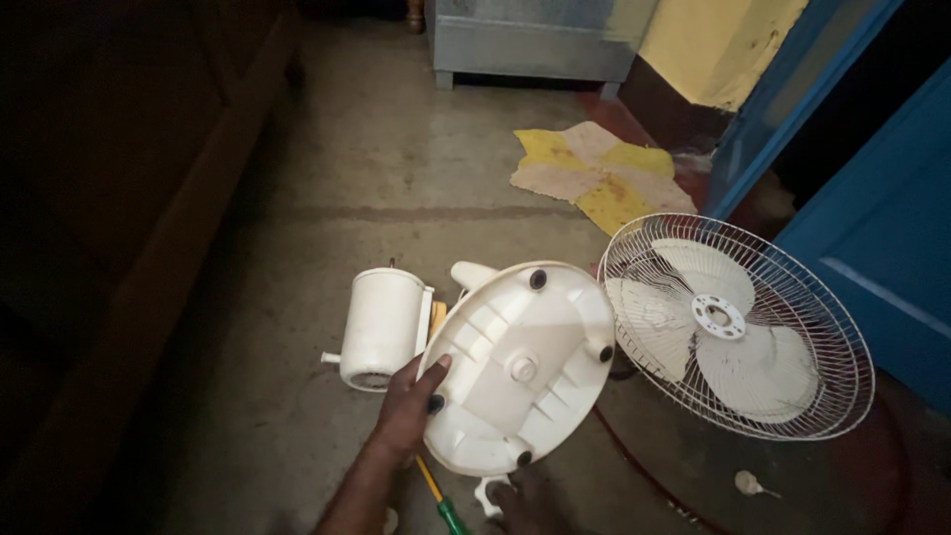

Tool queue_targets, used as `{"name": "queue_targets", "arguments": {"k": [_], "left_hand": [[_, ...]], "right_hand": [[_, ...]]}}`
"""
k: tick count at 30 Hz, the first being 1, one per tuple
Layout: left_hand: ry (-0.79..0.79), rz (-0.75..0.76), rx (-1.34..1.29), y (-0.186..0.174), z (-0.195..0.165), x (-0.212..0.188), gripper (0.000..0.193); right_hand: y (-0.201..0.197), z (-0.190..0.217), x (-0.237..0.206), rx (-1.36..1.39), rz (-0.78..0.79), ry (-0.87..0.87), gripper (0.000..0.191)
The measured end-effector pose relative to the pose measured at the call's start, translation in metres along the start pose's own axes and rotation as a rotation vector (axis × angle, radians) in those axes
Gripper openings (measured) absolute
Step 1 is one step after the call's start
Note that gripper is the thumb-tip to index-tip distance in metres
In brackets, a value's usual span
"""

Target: The person assembles a disassembled pedestal fan on the floor. They use a screwdriver to secure the base, attach the motor housing, and align the fan blades with the motor shaft.

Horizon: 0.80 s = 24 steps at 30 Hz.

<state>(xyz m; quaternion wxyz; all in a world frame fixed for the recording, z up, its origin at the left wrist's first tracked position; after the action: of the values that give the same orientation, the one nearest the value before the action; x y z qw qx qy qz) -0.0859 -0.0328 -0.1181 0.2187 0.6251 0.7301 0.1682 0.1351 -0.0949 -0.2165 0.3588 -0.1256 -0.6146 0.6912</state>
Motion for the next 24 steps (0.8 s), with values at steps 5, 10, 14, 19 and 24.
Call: {"name": "queue_targets", "arguments": {"k": [5,10,14,19,24], "left_hand": [[-0.033,0.011,0.110,-0.014,0.005,0.004,0.045],[-0.071,0.004,0.206,-0.016,0.000,0.006,0.045],[-0.125,-0.014,0.315,-0.014,-0.017,0.000,0.051],[-0.033,-0.021,0.130,0.000,-0.043,-0.007,0.068],[-0.110,-0.188,0.149,-0.003,-0.044,-0.008,0.073]], "right_hand": [[-0.019,0.007,-0.001,-0.013,-0.282,-0.083,0.055],[-0.057,-0.007,0.017,0.529,-0.415,0.524,0.066],[-0.102,-0.012,0.043,0.862,-0.494,0.837,0.075],[-0.152,0.013,0.082,0.300,-0.549,0.791,0.065],[-0.162,0.036,0.094,0.290,-0.648,0.638,0.062]]}}
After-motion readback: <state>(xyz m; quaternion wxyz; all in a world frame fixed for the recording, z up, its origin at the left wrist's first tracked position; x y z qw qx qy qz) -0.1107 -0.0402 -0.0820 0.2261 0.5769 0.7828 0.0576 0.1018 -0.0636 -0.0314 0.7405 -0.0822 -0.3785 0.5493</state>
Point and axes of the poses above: each hand's wrist, its own x-axis towards the middle knuckle, its own y-axis out of the palm, z = x × y, the point moved 6 cm from there along x, towards the middle knuckle, and after that the axes turned 8 degrees about -x, right-handed, at the moved point
